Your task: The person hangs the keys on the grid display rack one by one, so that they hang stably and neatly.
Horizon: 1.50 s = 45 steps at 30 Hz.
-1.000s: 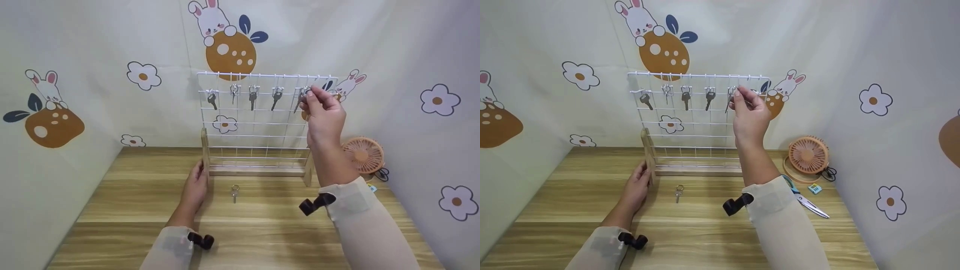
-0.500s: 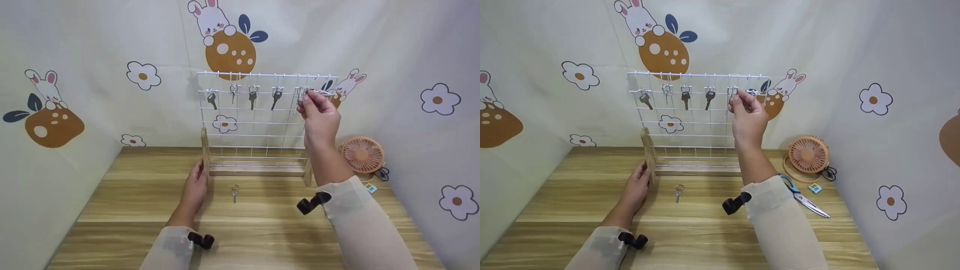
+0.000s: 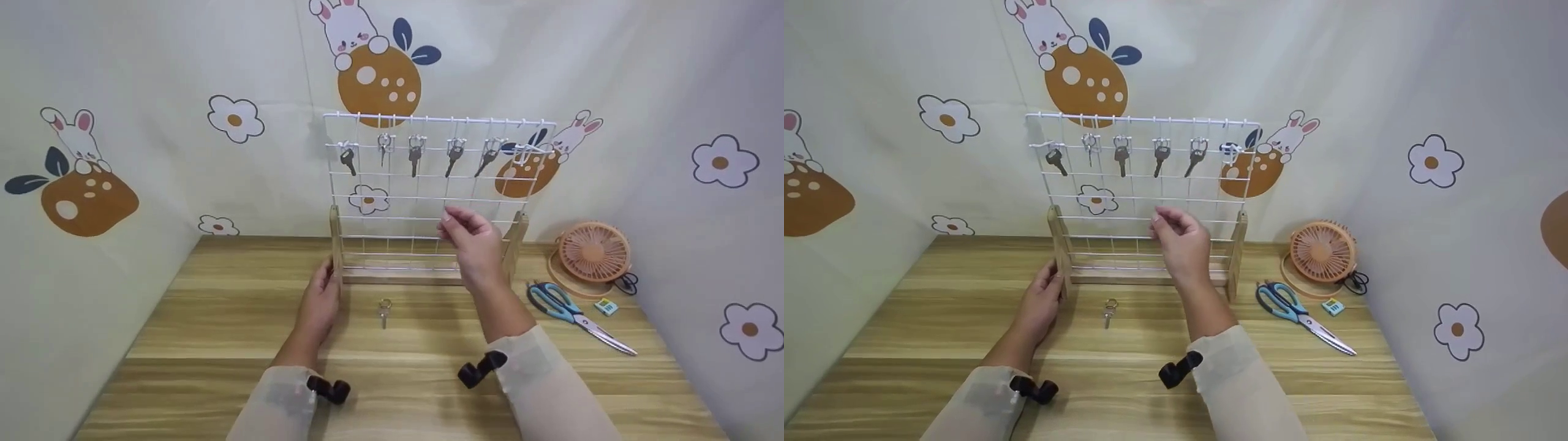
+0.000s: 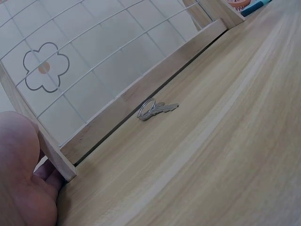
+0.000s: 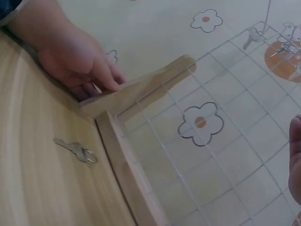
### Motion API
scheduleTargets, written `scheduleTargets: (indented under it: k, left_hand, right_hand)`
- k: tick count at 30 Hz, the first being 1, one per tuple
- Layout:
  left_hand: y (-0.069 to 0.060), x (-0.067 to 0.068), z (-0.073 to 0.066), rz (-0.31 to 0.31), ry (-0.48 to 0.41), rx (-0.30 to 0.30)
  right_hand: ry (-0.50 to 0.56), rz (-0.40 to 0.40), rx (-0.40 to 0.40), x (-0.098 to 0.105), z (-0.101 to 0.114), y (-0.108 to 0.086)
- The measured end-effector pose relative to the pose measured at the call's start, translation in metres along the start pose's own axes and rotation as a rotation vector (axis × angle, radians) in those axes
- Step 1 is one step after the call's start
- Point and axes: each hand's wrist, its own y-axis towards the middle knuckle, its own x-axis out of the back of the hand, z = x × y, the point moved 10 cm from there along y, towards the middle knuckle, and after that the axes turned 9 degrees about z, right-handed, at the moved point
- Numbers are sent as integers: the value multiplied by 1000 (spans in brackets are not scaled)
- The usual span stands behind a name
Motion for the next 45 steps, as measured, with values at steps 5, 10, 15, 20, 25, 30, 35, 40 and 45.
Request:
scheduleTargets:
  k: [5,10,15,20,25,30,35,40,45]
  left_hand:
    - [0,-1,-1,-4,-12,-4]
    - [-1,-1,-2,-4,4,10]
    - [-2,1,1,4,28,49]
    - [0,2,0,-3,27,43]
    - [0,2,1,-9,32,39]
    - [0,2,-1,-12,37,32]
    - [0,4,-1,-24,56,41]
    - [-1,2,-1,-13,40,40]
    - [-2,-2,0,19,18,23]
  right_hand:
    - [9,112,-81,-27,-47,-19]
    - [-7,163,-172,-44,-84,-33]
    - [-38,217,-248,-56,-116,-43]
    - [-135,280,-312,-59,-143,-50]
    - [-273,358,-334,-57,-159,-54]
    - [-415,438,-319,-59,-162,-55]
    - [-532,510,-298,-67,-161,-55]
    - [-665,586,-271,-74,-160,-59]
    - [-716,612,-261,-75,-159,-61]
